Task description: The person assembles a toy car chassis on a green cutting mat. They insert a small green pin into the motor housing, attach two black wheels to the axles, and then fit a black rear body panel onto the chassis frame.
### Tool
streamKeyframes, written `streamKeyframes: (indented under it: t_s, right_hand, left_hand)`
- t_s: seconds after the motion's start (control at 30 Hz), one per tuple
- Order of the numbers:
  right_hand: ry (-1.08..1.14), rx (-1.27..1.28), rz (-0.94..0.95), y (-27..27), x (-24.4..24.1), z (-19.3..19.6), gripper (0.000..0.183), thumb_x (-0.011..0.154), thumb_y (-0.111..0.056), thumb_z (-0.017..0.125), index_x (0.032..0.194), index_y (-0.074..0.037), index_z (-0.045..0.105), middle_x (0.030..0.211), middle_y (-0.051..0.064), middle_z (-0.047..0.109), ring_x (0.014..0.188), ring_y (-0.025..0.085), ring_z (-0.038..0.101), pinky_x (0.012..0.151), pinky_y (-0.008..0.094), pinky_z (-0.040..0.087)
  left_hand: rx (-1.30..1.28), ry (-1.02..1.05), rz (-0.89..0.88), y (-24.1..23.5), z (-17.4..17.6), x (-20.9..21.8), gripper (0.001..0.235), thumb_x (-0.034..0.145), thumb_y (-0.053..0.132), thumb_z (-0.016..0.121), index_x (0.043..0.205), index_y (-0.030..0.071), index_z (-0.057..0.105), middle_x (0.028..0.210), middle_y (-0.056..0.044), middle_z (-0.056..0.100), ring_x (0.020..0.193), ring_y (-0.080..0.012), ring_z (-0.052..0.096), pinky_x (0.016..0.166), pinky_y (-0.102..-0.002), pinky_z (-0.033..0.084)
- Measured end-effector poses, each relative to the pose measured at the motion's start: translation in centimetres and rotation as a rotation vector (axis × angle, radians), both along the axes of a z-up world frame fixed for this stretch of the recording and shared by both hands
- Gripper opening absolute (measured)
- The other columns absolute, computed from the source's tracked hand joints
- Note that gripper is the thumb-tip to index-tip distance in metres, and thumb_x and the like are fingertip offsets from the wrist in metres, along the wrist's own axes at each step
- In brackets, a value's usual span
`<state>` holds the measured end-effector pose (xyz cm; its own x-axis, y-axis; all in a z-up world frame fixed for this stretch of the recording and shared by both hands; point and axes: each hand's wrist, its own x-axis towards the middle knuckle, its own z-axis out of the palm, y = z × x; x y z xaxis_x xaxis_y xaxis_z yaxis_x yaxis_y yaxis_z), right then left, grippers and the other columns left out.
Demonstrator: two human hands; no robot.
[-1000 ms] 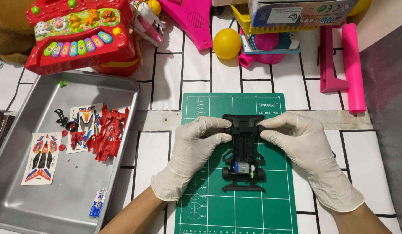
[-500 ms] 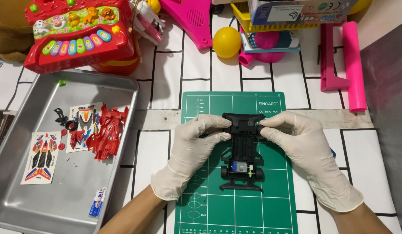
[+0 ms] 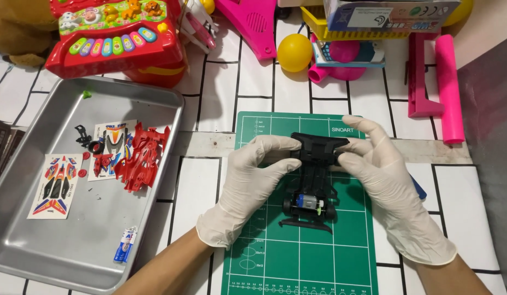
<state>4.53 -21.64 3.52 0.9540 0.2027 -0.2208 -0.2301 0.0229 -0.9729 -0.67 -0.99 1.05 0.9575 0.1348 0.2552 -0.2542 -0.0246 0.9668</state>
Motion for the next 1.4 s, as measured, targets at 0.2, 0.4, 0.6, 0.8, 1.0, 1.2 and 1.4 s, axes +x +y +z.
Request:
streamKeyframes:
  t_s: [0.2,0.4,0.6,0.8,1.0,1.2,1.4]
  right_hand:
    - [0.066,-0.028,0.051,1.7,-0.7,-0.7,0.063,0.071,-0.003,0.073,0.133,-0.002,0.059,0.116,0.015,0.068,0.107,0.021,0.063,0.093,0.031,0.051]
    - [0.133,-0.094,-0.027,2.9,-0.7,1.2,0.061,0.071,0.007,0.074,0.128,-0.009,0.057,0.1,0.021,0.063,0.084,0.029,0.062,0.074,0.04,0.055]
    - [0.136,-0.089,-0.077,3.4,-1.0,1.4,0.053,0.074,0.012,0.076,0.12,-0.009,0.06,0.094,0.022,0.064,0.075,0.031,0.062,0.065,0.043,0.056]
    - [0.137,-0.049,-0.094,3.6,-1.0,0.9,0.047,0.079,0.018,0.07,0.117,-0.006,0.058,0.097,0.028,0.068,0.076,0.04,0.071,0.063,0.048,0.058]
    - [0.027,0.031,-0.086,3.8,-0.6,-0.1,0.044,0.075,0.014,0.073,0.113,-0.004,0.059,0.099,0.024,0.068,0.076,0.039,0.073,0.071,0.042,0.063]
    - [0.022,-0.014,-0.105,3.8,-1.2,0.3,0.046,0.076,0.015,0.073,0.114,-0.005,0.058,0.098,0.023,0.069,0.077,0.038,0.075,0.07,0.039,0.062]
    - [0.002,-0.067,-0.092,3.8,-1.5,0.7,0.046,0.074,0.012,0.076,0.112,-0.007,0.058,0.095,0.021,0.071,0.077,0.035,0.076,0.069,0.038,0.062]
  left_hand:
    - [0.113,-0.148,0.03,0.1,-0.7,-0.2,0.026,0.089,0.011,0.08,0.113,0.012,0.072,0.11,-0.005,0.072,0.101,-0.0168,0.071,0.089,-0.027,0.062]
    - [0.226,-0.203,0.02,-0.5,-1.8,0.1,0.028,0.089,0.01,0.081,0.114,0.011,0.07,0.109,-0.005,0.072,0.098,-0.0181,0.07,0.089,-0.027,0.059]
    - [0.494,-0.217,0.095,0.0,1.3,-1.7,0.029,0.088,0.017,0.082,0.114,0.015,0.068,0.108,-0.003,0.074,0.096,-0.0185,0.074,0.084,-0.028,0.06]
    - [0.904,-0.086,0.396,9.7,8.6,-7.2,0.023,0.09,0.022,0.078,0.112,0.018,0.072,0.11,0.0,0.079,0.092,-0.0156,0.077,0.083,-0.031,0.06]
    - [1.142,0.837,0.571,24.3,6.2,-4.2,0.038,0.09,0.042,0.073,0.127,0.032,0.072,0.124,0.002,0.074,0.107,-0.023,0.071,0.094,-0.043,0.052]
    - [1.152,0.99,0.561,26.0,3.8,-4.4,0.035,0.085,0.044,0.08,0.115,0.027,0.079,0.095,-0.006,0.08,0.089,-0.0256,0.073,0.079,-0.038,0.051]
    - [1.24,0.94,0.535,28.0,1.9,-4.2,0.023,0.081,0.038,0.081,0.102,0.028,0.083,0.088,-0.004,0.079,0.08,-0.0252,0.071,0.072,-0.039,0.051]
